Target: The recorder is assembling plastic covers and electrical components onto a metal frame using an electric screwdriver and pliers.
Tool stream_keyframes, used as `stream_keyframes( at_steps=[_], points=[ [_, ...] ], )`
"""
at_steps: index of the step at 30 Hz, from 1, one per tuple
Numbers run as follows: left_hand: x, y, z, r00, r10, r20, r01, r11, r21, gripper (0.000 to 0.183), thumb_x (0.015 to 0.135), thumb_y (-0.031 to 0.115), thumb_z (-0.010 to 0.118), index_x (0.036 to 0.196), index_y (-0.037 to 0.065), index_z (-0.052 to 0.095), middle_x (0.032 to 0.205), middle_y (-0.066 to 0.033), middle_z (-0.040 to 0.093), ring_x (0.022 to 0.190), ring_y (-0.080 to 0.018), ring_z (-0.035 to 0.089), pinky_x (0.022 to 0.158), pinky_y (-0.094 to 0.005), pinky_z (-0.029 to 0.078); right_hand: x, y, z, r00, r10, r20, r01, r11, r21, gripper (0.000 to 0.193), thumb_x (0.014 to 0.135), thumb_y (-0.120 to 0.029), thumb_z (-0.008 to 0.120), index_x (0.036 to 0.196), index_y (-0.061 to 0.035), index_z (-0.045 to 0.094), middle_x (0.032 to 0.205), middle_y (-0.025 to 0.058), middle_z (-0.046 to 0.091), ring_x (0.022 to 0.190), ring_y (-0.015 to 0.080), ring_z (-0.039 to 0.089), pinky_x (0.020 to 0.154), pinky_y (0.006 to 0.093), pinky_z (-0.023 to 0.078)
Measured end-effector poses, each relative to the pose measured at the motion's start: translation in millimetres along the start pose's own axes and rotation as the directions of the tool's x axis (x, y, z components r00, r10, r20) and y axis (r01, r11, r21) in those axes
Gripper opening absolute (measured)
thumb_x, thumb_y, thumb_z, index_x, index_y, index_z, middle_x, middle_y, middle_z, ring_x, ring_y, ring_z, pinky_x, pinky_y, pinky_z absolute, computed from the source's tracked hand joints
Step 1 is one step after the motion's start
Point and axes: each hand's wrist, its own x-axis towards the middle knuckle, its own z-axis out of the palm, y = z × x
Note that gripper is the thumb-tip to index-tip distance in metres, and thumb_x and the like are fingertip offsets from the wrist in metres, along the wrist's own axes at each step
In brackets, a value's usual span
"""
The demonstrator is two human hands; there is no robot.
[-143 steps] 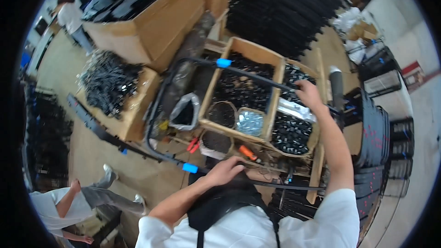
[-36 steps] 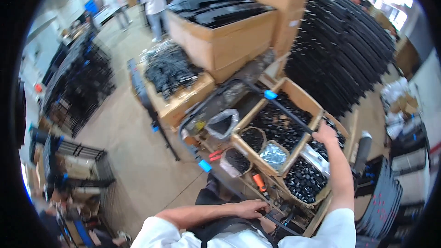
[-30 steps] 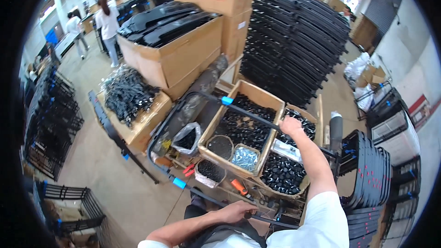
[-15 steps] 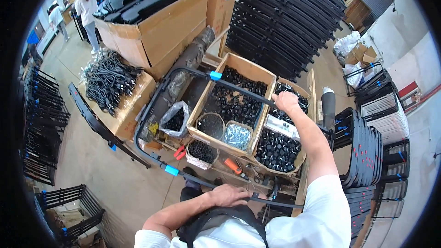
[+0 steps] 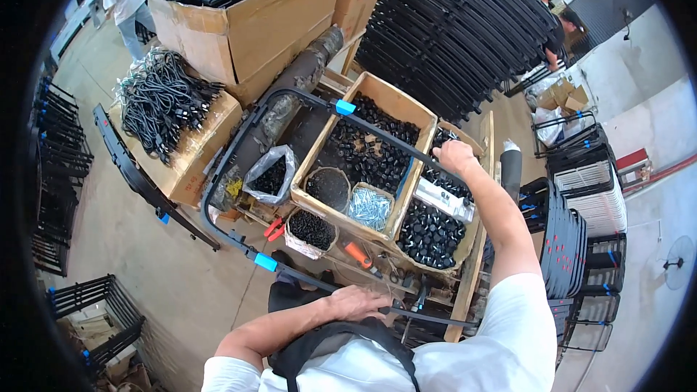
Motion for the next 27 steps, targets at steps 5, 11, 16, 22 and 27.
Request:
stream_keyframes(
  at_steps=[5, 11, 16, 22, 27],
  points=[
    [1.4, 2.6, -10.1, 0.999, 0.022, 0.04, -0.023, 0.999, 0.022, 0.043, 0.106, 0.045, 0.053, 0.138, 0.016, 0.051, 0.126, -0.0146, 0.067, 0.106, -0.0411, 0.069, 0.083, -0.053, 0.058, 13.6, 23.8, 18.8, 0.977, -0.092, -0.193, 0.138, 0.961, 0.24, 0.068, 0.094, -0.055, 0.059, 0.128, 0.0032, 0.066, 0.117, 0.0286, 0.072, 0.117, 0.0449, 0.068, 0.102, 0.0517, 0.052],
    [-4.8, -0.5, -6.6, 1.0, -0.019, -0.002, 0.019, 0.995, -0.094, 0.058, 0.102, 0.045, 0.059, 0.147, 0.014, 0.041, 0.12, -0.0176, 0.07, 0.1, -0.0441, 0.069, 0.079, -0.0527, 0.057, 10.1, -7.4, 9.1, 0.989, -0.004, -0.147, 0.046, 0.958, 0.282, 0.066, 0.09, -0.045, 0.062, 0.136, 0.0013, 0.054, 0.123, 0.0323, 0.069, 0.116, 0.0469, 0.067, 0.102, 0.0546, 0.052],
    [-6.5, -3.5, 4.4, 0.992, 0.039, -0.118, -0.054, 0.991, -0.125, 0.051, 0.102, 0.048, 0.058, 0.134, 0.013, 0.041, 0.1, -0.0193, 0.069, 0.091, -0.0456, 0.068, 0.071, -0.0563, 0.054, 6.9, -16.4, 3.9, 0.969, 0.178, -0.169, -0.122, 0.946, 0.3, 0.063, 0.092, -0.045, 0.058, 0.129, 0.006, 0.057, 0.12, 0.036, 0.068, 0.117, 0.0486, 0.066, 0.103, 0.0548, 0.051],
    [1.6, -5.5, 7.4, 0.993, 0.041, -0.109, -0.052, 0.993, -0.102, 0.048, 0.102, 0.05, 0.057, 0.127, 0.011, 0.045, 0.097, -0.0187, 0.067, 0.089, -0.0453, 0.067, 0.071, -0.0561, 0.053, 23.8, 22.8, 33.0, 0.977, 0.18, -0.113, -0.143, 0.951, 0.274, 0.058, 0.084, -0.048, 0.065, 0.101, 0.0076, 0.072, 0.107, 0.0319, 0.073, 0.109, 0.044, 0.071, 0.097, 0.0506, 0.055],
    [-5.3, -5.4, 2.7, 0.995, 0.039, -0.088, -0.046, 0.996, -0.078, 0.051, 0.101, 0.056, 0.056, 0.128, 0.013, 0.05, 0.099, -0.0184, 0.067, 0.09, -0.0454, 0.067, 0.072, -0.0556, 0.054, -16.1, -23.3, -18.3, 0.993, 0.113, -0.034, -0.107, 0.984, 0.143, 0.061, 0.083, -0.055, 0.067, 0.087, 0.0044, 0.076, 0.089, 0.0231, 0.075, 0.093, 0.0381, 0.075, 0.091, 0.0457, 0.058]
  ],
)
